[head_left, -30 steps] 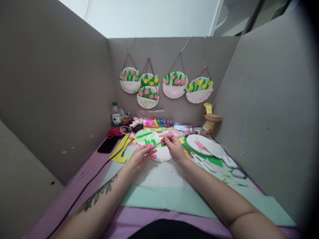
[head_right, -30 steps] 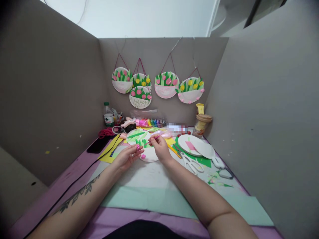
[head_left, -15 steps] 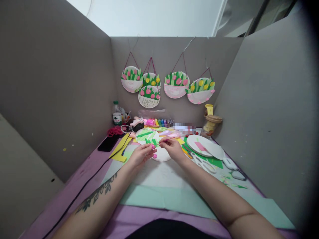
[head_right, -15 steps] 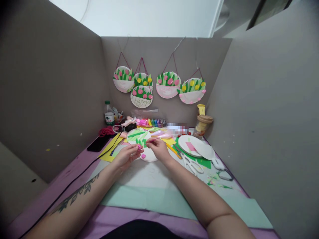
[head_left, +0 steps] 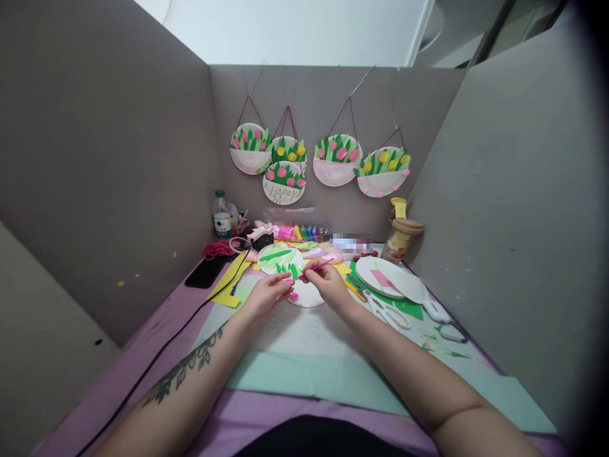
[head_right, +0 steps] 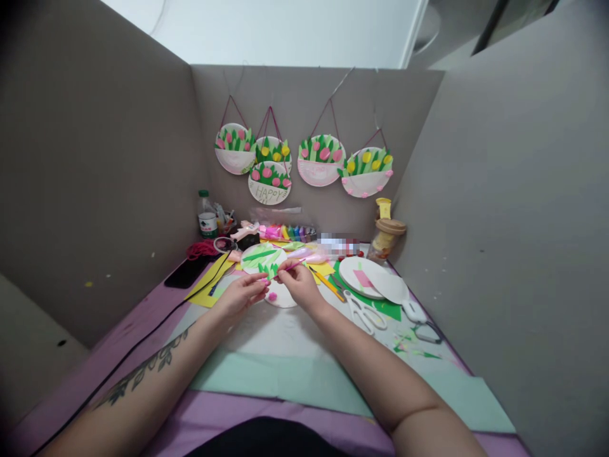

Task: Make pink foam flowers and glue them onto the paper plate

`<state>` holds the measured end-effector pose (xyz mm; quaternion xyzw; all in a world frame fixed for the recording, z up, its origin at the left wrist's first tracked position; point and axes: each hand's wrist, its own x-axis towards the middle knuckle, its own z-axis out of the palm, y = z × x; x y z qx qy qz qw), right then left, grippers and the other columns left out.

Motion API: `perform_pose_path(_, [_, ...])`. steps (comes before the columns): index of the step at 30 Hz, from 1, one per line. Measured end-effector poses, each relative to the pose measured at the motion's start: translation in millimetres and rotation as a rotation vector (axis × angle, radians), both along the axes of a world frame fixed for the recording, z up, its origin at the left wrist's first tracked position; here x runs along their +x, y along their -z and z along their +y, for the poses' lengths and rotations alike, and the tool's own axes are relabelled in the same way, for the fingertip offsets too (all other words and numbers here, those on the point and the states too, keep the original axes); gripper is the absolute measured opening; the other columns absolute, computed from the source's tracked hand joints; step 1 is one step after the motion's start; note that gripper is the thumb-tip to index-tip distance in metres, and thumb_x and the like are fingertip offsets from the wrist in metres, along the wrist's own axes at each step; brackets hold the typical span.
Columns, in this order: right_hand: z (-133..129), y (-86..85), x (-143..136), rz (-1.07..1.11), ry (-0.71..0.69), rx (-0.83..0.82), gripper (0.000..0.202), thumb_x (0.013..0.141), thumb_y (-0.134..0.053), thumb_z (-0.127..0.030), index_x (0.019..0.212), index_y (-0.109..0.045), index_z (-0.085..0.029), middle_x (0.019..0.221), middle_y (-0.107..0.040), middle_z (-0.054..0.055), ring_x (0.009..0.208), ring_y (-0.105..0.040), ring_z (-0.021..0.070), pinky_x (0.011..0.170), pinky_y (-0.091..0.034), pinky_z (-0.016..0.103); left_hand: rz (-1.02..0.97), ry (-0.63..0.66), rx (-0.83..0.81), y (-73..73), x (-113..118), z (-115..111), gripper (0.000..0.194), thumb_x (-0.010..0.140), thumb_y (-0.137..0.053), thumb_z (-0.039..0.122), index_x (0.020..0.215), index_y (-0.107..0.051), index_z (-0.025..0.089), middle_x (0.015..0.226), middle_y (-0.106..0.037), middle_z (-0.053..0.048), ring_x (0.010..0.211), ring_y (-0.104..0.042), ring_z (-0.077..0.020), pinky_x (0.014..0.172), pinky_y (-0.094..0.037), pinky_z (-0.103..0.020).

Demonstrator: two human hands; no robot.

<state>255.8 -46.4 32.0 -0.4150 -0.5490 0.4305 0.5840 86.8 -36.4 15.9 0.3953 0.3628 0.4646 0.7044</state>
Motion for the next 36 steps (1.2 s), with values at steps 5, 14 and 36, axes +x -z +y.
perform_pose_path(5, [1.1, 0.2, -1.3, 0.012, 0.043, -0.02, 0.031, 0.064, -0.075, -0.039, 0.075, -0.054, -0.019, 0.064, -0.063, 0.0, 0.065, -0.065, 0.0173, 0.065, -0.052, 0.03, 0.117, -0.014, 0.098, 2.1, -0.4, 0.5, 0.037, 0.06, -0.086, 0.024, 0.089, -0.066, 0.013, 0.073, -0.07, -0.005, 0.065, -0.067, -0.0149, 0.068, -0.051, -0.026])
perform_pose_path(14, [2.0, 6.6, -1.3, -0.067, 0.033, 0.015, 0.023, 0.069, -0.071, -0.035, 0.076, -0.056, -0.018, 0.069, -0.062, 0.0, 0.072, -0.067, 0.019, 0.068, -0.053, 0.03, 0.136, 0.003, 0.17, 6.8, -0.5, 2.1, 0.04, 0.058, -0.086, 0.031, 0.088, -0.067, 0.013, 0.073, -0.069, -0.004, 0.065, -0.066, -0.0153, 0.069, -0.05, -0.027])
perform_pose_path(36, [-0.5, 3.0, -3.1, -0.06, 0.022, 0.039, 0.022, 0.069, -0.07, -0.034, 0.073, -0.055, -0.019, 0.066, -0.06, -0.001, 0.069, -0.065, 0.0181, 0.07, -0.054, 0.032, 0.145, -0.01, 0.111, -1.2, -0.2, -1.1, 0.044, 0.057, -0.086, 0.027, 0.095, -0.069, 0.015, 0.08, -0.069, -0.005, 0.068, -0.064, -0.0132, 0.066, -0.048, -0.025])
